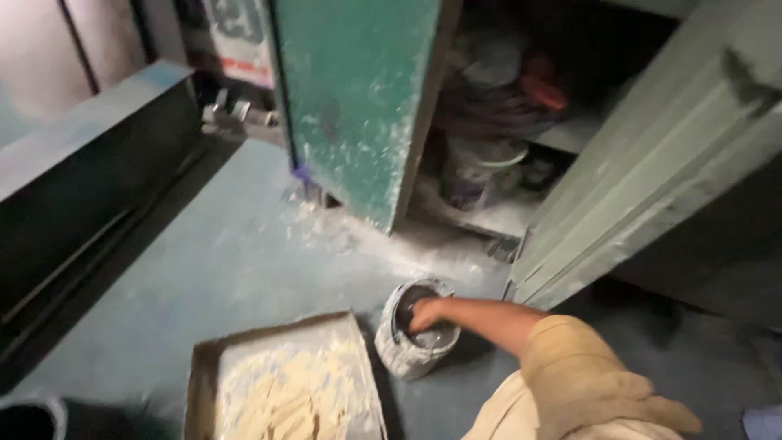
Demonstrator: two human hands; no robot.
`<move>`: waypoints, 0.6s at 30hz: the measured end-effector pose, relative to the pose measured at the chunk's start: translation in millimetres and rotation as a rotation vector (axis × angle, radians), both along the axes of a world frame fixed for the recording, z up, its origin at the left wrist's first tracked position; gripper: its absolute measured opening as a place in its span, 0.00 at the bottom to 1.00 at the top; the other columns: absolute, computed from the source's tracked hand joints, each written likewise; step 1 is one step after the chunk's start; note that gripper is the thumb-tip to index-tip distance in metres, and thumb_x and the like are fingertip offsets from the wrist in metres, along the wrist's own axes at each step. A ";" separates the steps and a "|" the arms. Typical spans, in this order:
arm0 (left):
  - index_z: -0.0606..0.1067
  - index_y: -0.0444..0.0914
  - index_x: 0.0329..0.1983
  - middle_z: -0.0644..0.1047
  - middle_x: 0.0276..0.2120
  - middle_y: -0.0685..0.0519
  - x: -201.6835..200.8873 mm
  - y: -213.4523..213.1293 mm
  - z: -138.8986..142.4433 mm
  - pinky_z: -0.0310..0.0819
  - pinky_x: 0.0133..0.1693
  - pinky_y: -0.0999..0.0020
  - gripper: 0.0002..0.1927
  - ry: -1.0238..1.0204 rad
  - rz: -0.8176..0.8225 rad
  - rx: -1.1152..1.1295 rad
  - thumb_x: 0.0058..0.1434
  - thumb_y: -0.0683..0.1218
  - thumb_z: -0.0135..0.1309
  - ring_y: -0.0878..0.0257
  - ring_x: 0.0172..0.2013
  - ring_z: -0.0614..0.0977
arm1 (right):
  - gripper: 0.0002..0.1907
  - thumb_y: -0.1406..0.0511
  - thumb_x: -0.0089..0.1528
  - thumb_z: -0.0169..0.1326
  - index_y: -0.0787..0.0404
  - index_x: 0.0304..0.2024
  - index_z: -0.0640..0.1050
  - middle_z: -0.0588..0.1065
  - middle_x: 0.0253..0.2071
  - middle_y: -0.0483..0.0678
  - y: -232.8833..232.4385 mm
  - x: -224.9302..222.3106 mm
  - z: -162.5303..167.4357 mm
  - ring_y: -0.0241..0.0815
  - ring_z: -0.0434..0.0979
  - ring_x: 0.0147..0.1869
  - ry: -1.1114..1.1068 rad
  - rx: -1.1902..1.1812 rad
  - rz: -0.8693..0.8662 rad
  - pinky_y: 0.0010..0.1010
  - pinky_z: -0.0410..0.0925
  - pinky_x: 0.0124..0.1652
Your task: The person sits on the floor and mixes a white powder in a square tray using a trowel and their hand. They add liquid from a bucket to the powder and continue mixing until a paste forms.
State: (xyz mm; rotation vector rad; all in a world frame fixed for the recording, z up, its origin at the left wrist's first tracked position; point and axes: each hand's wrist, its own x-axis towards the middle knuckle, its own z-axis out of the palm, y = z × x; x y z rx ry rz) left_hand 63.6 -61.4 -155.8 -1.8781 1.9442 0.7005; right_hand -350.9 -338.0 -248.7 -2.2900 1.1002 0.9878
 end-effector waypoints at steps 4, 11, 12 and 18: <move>0.78 0.43 0.38 0.79 0.34 0.46 9.7 53.7 8.9 0.76 0.42 0.49 0.20 0.039 0.031 -0.118 0.60 0.63 0.57 0.45 0.41 0.82 | 0.28 0.56 0.54 0.62 0.54 0.56 0.78 0.78 0.55 0.56 -9.6 -5.2 -21.6 0.55 0.81 0.57 0.016 0.020 -0.005 0.45 0.76 0.54; 0.81 0.36 0.32 0.81 0.32 0.40 -3.1 66.0 31.2 0.77 0.38 0.48 0.18 0.115 0.128 -0.166 0.58 0.57 0.60 0.42 0.37 0.83 | 0.30 0.56 0.53 0.63 0.52 0.58 0.77 0.78 0.56 0.56 -14.9 16.2 -26.0 0.55 0.81 0.58 0.125 0.106 -0.048 0.45 0.77 0.53; 0.81 0.36 0.32 0.81 0.32 0.40 -4.2 65.4 33.0 0.77 0.37 0.48 0.18 0.093 0.126 -0.157 0.58 0.57 0.60 0.43 0.36 0.84 | 0.30 0.56 0.53 0.63 0.51 0.58 0.77 0.78 0.56 0.56 -12.3 20.3 -24.3 0.55 0.81 0.58 0.144 0.117 -0.053 0.45 0.77 0.53; 0.83 0.39 0.29 0.82 0.29 0.42 -0.1 69.7 14.7 0.78 0.35 0.50 0.19 0.067 0.111 -0.173 0.56 0.60 0.60 0.45 0.34 0.85 | 0.32 0.55 0.52 0.64 0.50 0.59 0.77 0.78 0.56 0.55 -11.9 58.6 -2.7 0.54 0.82 0.58 0.243 0.115 -0.023 0.45 0.77 0.53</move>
